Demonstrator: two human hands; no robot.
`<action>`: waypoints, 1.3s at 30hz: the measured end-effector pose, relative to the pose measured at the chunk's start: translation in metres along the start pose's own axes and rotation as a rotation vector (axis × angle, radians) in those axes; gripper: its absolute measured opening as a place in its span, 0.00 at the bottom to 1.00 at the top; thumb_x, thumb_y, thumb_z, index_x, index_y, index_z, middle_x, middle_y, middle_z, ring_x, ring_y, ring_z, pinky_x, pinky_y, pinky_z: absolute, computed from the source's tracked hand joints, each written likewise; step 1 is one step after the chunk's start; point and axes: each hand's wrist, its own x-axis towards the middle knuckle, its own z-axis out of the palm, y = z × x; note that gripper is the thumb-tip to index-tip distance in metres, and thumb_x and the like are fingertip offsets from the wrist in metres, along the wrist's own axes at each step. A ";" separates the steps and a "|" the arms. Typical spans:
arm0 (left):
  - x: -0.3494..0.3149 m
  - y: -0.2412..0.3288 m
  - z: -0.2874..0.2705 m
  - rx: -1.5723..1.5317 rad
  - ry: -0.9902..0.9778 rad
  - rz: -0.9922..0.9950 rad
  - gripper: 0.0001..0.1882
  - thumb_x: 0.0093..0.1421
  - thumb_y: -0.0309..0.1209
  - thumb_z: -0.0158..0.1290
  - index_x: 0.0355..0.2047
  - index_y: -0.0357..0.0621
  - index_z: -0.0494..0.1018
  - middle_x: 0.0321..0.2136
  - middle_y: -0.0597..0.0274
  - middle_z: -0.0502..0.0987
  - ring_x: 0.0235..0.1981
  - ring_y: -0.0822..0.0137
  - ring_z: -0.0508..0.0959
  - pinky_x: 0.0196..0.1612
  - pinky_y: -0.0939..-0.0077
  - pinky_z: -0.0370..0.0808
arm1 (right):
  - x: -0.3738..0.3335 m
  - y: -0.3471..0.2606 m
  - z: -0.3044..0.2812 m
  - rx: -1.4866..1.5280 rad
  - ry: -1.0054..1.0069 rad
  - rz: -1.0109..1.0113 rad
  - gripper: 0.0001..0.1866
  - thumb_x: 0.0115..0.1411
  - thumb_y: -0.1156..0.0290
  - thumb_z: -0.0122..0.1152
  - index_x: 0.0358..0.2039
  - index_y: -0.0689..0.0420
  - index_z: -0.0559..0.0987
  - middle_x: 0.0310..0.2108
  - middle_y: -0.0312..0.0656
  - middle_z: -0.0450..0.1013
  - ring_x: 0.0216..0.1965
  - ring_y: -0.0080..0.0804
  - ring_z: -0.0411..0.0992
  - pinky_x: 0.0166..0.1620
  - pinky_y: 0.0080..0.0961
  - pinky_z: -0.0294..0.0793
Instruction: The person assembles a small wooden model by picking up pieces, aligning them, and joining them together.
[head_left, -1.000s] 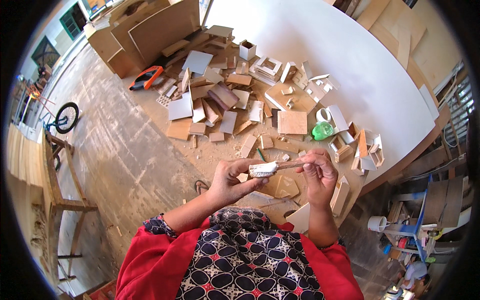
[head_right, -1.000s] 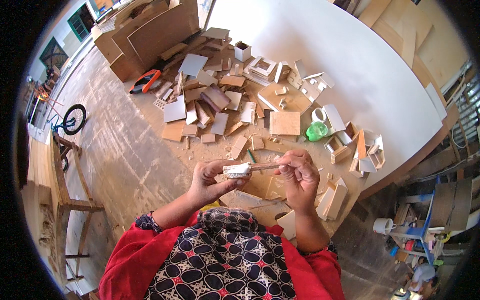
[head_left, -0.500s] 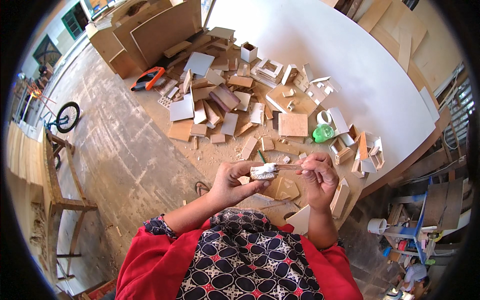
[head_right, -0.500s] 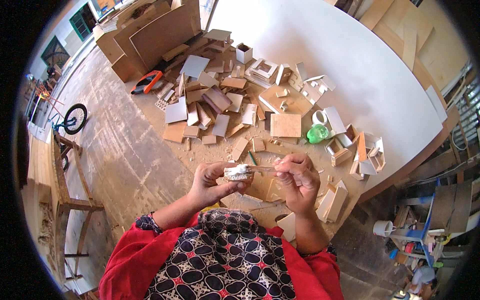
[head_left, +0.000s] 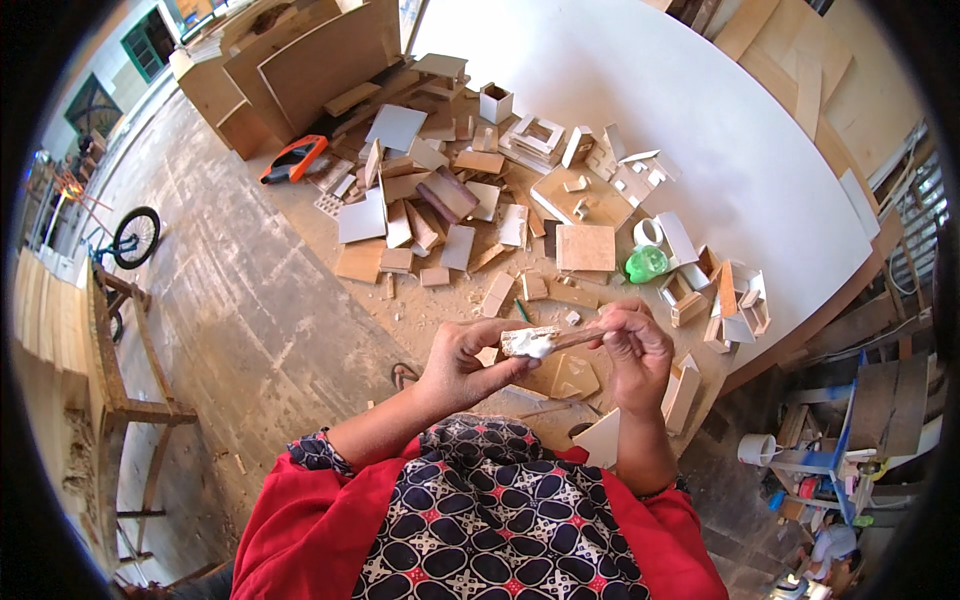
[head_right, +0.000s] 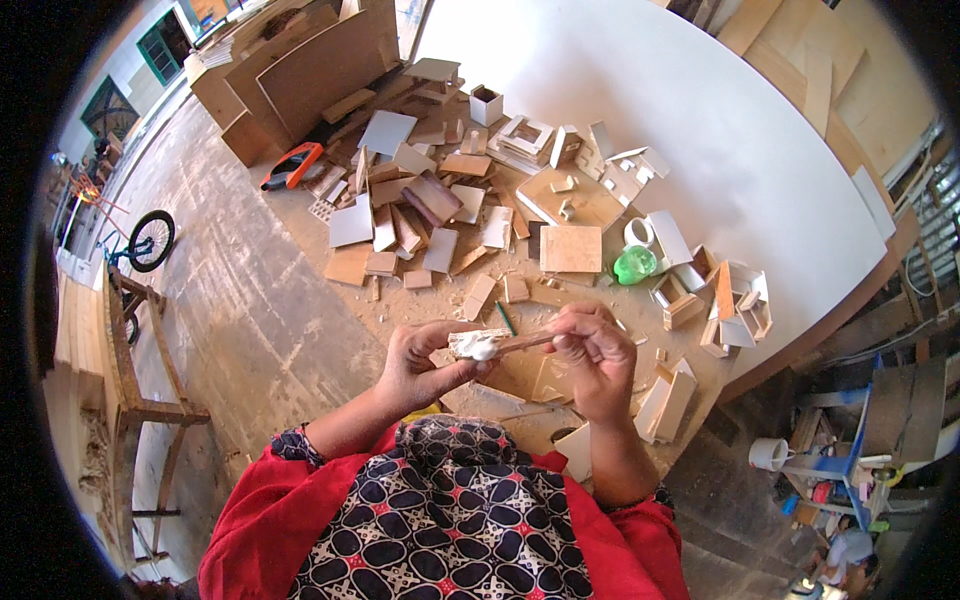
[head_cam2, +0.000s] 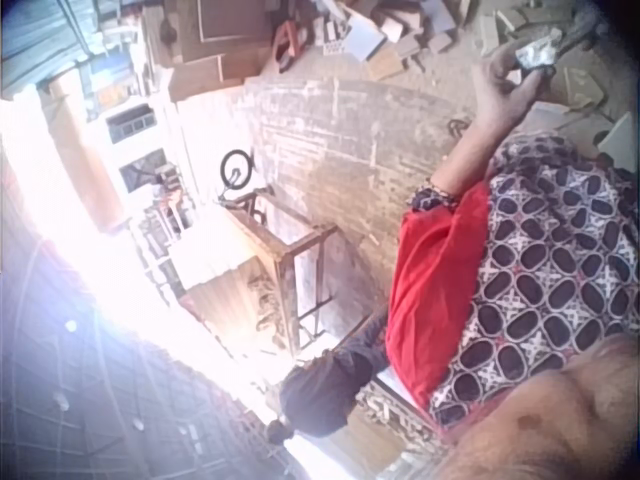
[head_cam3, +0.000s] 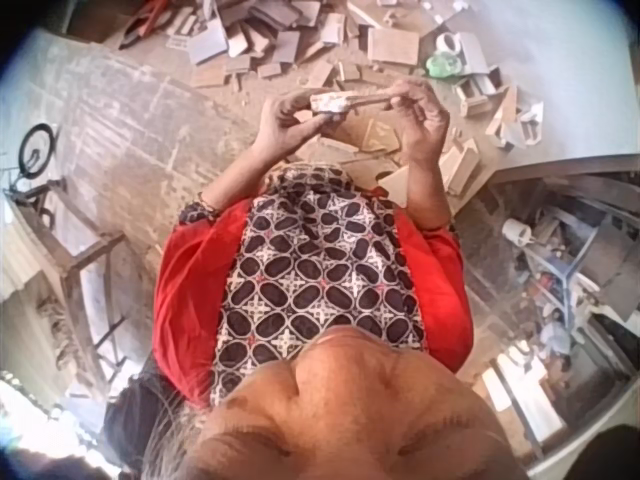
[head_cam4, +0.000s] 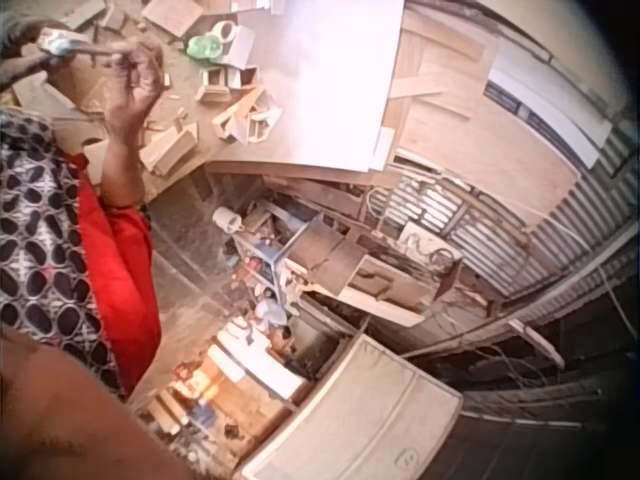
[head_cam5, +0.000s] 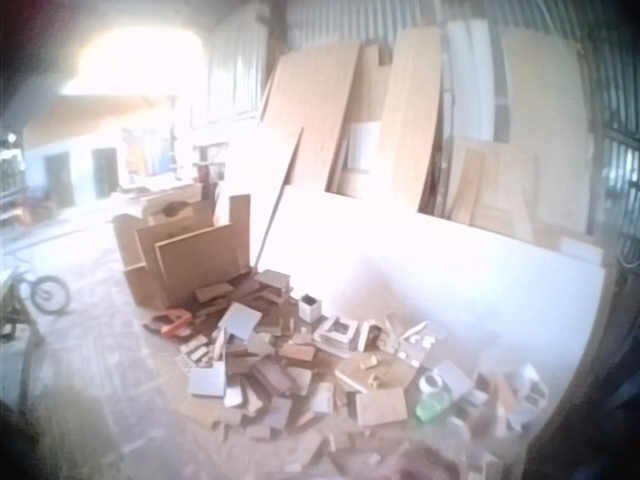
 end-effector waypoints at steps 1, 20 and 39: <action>0.000 0.001 0.000 0.014 0.008 0.003 0.17 0.52 0.26 0.63 0.42 0.34 0.76 0.39 0.57 0.80 0.39 0.73 0.78 0.43 0.77 0.75 | 0.001 0.001 -0.002 0.020 0.022 0.016 0.05 0.61 0.78 0.56 0.37 0.63 0.77 0.38 0.41 0.69 0.35 0.24 0.71 0.37 0.19 0.77; 0.004 -0.006 0.004 -0.047 -0.074 0.009 0.15 0.53 0.27 0.62 0.40 0.35 0.77 0.28 0.61 0.80 0.25 0.78 0.76 0.30 0.81 0.73 | 0.019 0.015 -0.020 0.095 -0.209 0.333 0.05 0.63 0.73 0.56 0.37 0.60 0.77 0.35 0.33 0.71 0.32 0.18 0.71 0.35 0.17 0.75; 0.008 -0.052 0.003 -0.736 0.185 -0.248 0.13 0.57 0.27 0.58 0.44 0.40 0.76 0.39 0.63 0.79 0.41 0.70 0.78 0.49 0.72 0.73 | 0.064 0.085 -0.165 -1.386 0.314 0.150 0.09 0.54 0.67 0.63 0.34 0.57 0.80 0.31 0.44 0.73 0.36 0.44 0.74 0.39 0.38 0.72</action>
